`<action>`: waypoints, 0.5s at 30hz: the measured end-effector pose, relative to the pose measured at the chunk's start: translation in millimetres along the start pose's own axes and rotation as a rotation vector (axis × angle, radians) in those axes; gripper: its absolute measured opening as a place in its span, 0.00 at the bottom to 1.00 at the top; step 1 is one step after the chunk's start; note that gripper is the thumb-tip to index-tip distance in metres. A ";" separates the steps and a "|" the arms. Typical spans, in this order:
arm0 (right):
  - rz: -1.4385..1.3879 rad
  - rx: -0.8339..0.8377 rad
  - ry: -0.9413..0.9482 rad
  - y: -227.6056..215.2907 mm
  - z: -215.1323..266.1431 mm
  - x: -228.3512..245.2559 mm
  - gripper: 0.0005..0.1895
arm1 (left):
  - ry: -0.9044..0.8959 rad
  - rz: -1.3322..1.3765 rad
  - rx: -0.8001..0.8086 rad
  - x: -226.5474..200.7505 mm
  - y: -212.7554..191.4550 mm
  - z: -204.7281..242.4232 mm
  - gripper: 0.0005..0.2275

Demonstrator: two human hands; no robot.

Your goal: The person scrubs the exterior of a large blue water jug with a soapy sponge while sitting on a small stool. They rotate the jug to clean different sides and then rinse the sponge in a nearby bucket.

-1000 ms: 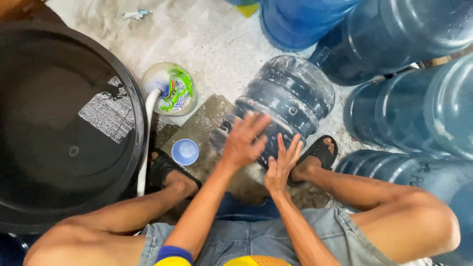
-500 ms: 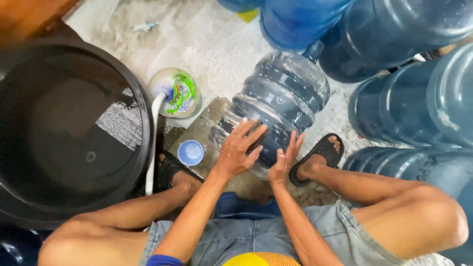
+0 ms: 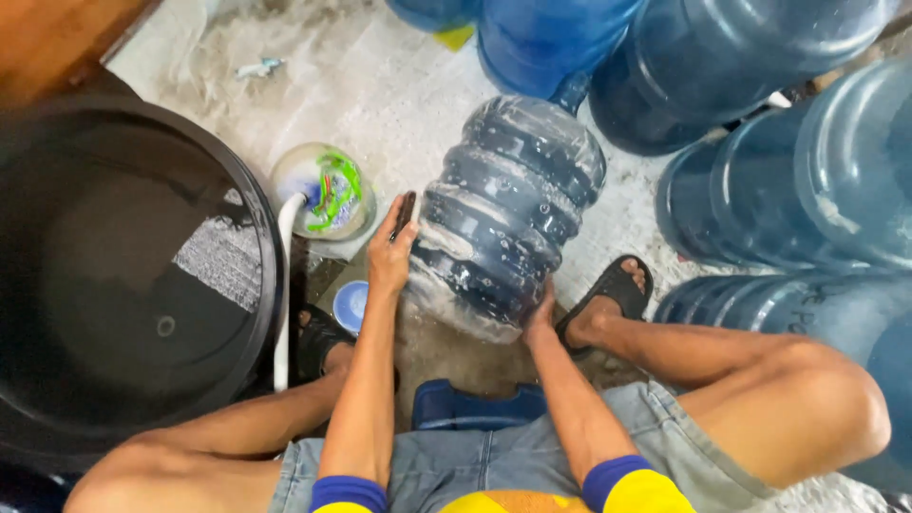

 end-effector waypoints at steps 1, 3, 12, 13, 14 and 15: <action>0.004 0.014 -0.003 2.7 2.5 4.1 0.52 | 0.012 -0.004 -0.007 7.3 -3.9 -6.2 0.20; -0.007 0.049 -0.093 3.4 9.3 14.3 0.59 | -0.094 0.088 0.022 31.0 -7.7 -10.2 0.20; 0.476 -0.189 -0.197 -12.1 32.7 33.1 0.48 | -0.257 -0.016 0.013 61.7 -14.5 48.9 0.23; 0.484 -0.194 -0.183 -17.7 27.6 26.2 0.48 | -0.272 -0.021 0.010 33.1 -11.3 55.8 0.23; 0.506 -0.204 -0.221 -22.4 24.4 22.1 0.45 | -0.131 -0.086 0.032 -4.4 -7.2 57.2 0.24; 0.525 -0.207 -0.273 -22.4 19.8 25.2 0.41 | 0.025 -0.145 0.052 -42.6 1.3 51.5 0.25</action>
Point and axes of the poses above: each hand's wrist, its own z-axis away from the middle knuckle, its own y-axis out of the palm, x = y × z, the point moved 6 cm from there along -z, towards the middle knuckle, and after that the axes turned 15 degrees about y, right-handed, at the moved point
